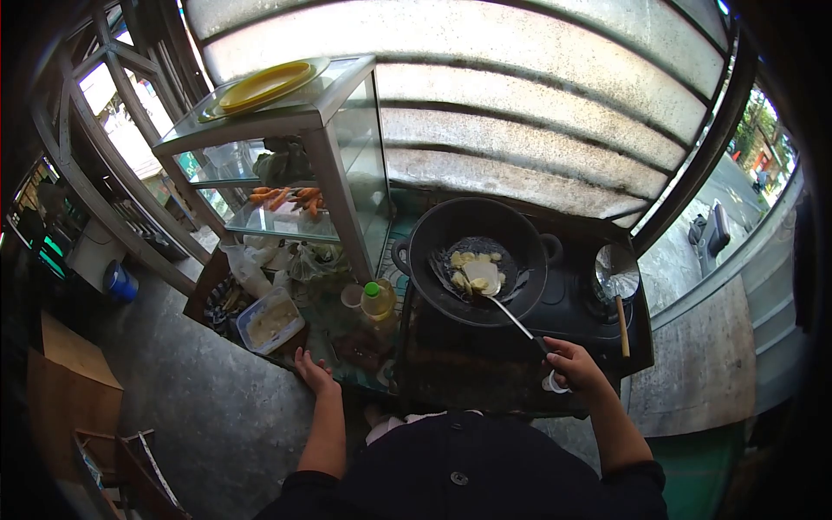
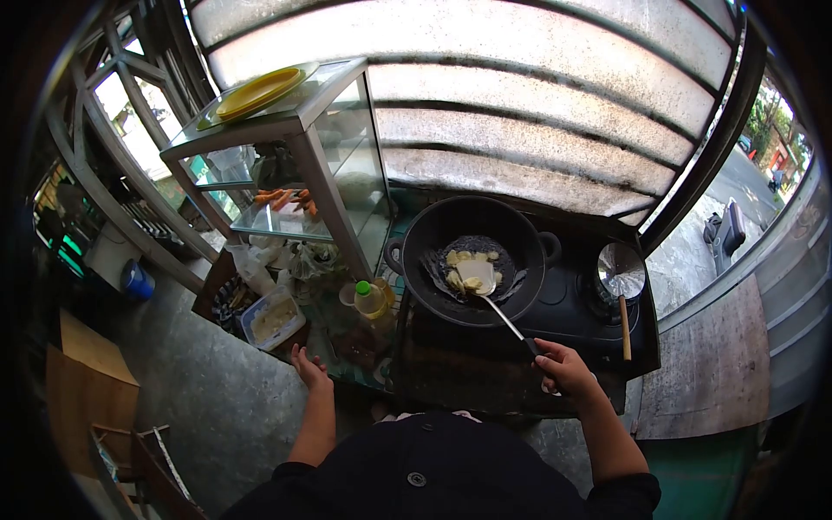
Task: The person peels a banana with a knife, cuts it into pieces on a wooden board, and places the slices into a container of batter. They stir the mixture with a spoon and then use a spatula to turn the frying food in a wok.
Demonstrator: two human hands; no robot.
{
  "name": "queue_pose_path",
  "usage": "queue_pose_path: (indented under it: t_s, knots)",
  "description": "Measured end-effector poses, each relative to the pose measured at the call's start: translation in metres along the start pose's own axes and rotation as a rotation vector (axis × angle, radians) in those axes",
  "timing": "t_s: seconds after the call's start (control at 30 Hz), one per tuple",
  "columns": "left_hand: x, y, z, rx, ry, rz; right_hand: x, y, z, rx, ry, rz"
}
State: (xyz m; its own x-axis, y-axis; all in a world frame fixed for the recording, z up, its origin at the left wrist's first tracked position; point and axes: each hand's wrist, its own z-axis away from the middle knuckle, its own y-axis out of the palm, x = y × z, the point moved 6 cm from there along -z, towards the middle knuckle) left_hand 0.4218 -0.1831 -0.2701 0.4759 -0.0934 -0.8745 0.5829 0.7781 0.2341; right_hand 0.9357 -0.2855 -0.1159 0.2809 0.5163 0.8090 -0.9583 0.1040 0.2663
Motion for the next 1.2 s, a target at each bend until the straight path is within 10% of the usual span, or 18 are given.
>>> queue_pose_path:
  t_s: [0.1, 0.17, 0.27, 0.6, 0.7, 0.93, 1.03, 1.1, 1.2]
  knots:
    - [0.001, -0.004, -0.002, -0.005, -0.005, 0.0, 0.006, -0.005, -0.002, -0.146, -0.094, 0.474]
    - [0.003, -0.006, -0.004, -0.005, -0.008, 0.006, 0.026, 0.007, 0.003, -0.204, -0.721, 1.248]
    - [0.002, -0.008, -0.005, -0.01, 0.008, 0.013, 0.021, 0.012, -0.001, -0.18, -0.507, 1.281]
    - [0.002, -0.008, -0.004, -0.016, -0.001, -0.004, 0.01, 0.021, 0.0, -0.107, -0.53, 1.141]
    - [0.004, -0.004, -0.005, -0.017, -0.013, -0.009, 0.011, 0.012, -0.012, -0.058, -0.229, 0.987]
    - [-0.001, 0.011, 0.002, 0.036, -0.008, 0.012, 0.015, 0.009, -0.029, 0.132, 0.113, 0.075]
    - [0.0, 0.007, -0.002, 0.013, -0.001, 0.012, 0.022, 0.005, -0.031, -0.005, -0.033, 0.427]
    - [0.001, 0.002, -0.004, 0.009, 0.002, 0.018, 0.05, 0.017, -0.023, -0.173, -0.711, 1.478]
    - [0.002, -0.004, -0.005, -0.007, 0.001, 0.024, 0.064, 0.013, -0.02, -0.332, -0.584, 1.453]
